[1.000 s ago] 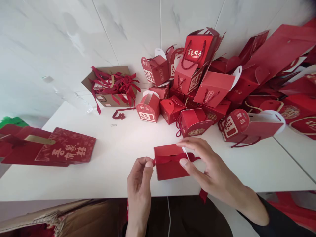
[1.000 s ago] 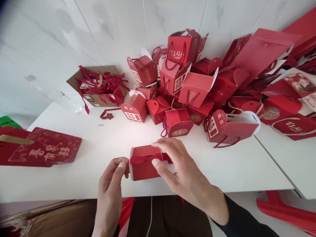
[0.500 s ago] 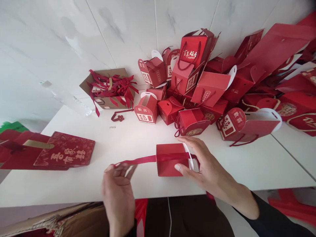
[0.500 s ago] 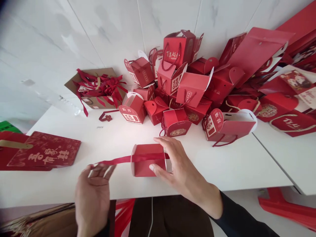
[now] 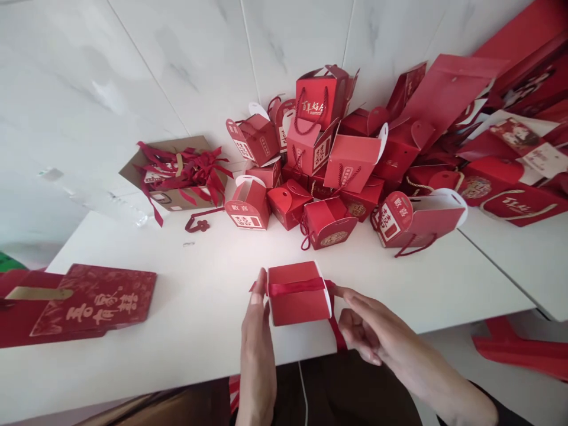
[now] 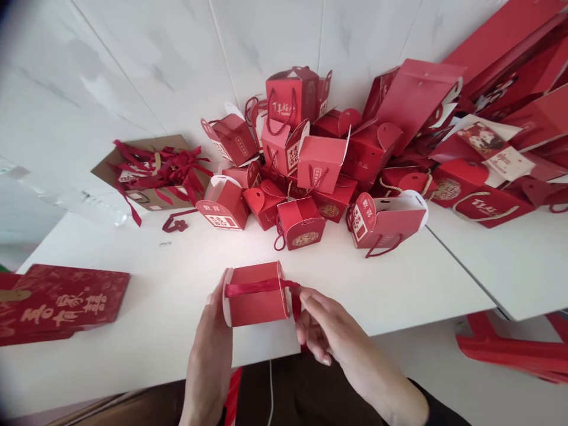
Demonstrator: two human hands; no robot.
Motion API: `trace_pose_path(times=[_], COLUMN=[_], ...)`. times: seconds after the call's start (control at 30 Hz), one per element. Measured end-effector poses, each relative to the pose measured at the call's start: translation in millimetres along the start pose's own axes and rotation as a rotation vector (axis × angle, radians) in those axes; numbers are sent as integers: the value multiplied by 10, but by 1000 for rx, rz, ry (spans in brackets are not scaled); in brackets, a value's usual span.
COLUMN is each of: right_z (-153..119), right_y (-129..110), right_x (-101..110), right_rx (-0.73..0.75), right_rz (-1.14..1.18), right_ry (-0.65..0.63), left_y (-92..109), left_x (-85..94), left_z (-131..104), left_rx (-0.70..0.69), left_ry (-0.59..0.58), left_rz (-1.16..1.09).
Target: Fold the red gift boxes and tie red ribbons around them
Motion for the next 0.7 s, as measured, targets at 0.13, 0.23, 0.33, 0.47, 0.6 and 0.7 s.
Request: trace_pose_path(times=[0.13, 0.23, 0.33, 0.47, 0.6, 0.7], right_z=[81, 117, 113, 60, 87, 129], right_y=[-228, -382, -483, -580, -604, -646], right_x=[-69, -137, -154, -212, -265, -263], right_rx=[13, 37, 163, 379, 447, 487], right_rz=[475, 546, 319, -7, -119, -240], right_ry=[3, -68, -39, 28, 25, 40], left_y=[-65, -210, -245, -43, 232, 340], left_x=[279, 316, 169, -42, -25, -19], left_z=[21, 8, -47, -57, -21, -73], left_rx=[76, 142, 204, 139, -184, -364], left_ry=[266, 173, 38, 25, 191, 283], left_rz=[73, 139, 75, -72, 68, 250])
Point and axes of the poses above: each hand's wrist, its own z-axis towards the middle knuckle, its own x-axis out of the back of the hand, y = z × x, the point moved 7 cm from there along z, towards the middle knuckle, and after that the axes turned 8 degrees about z, right-handed, at the moved point
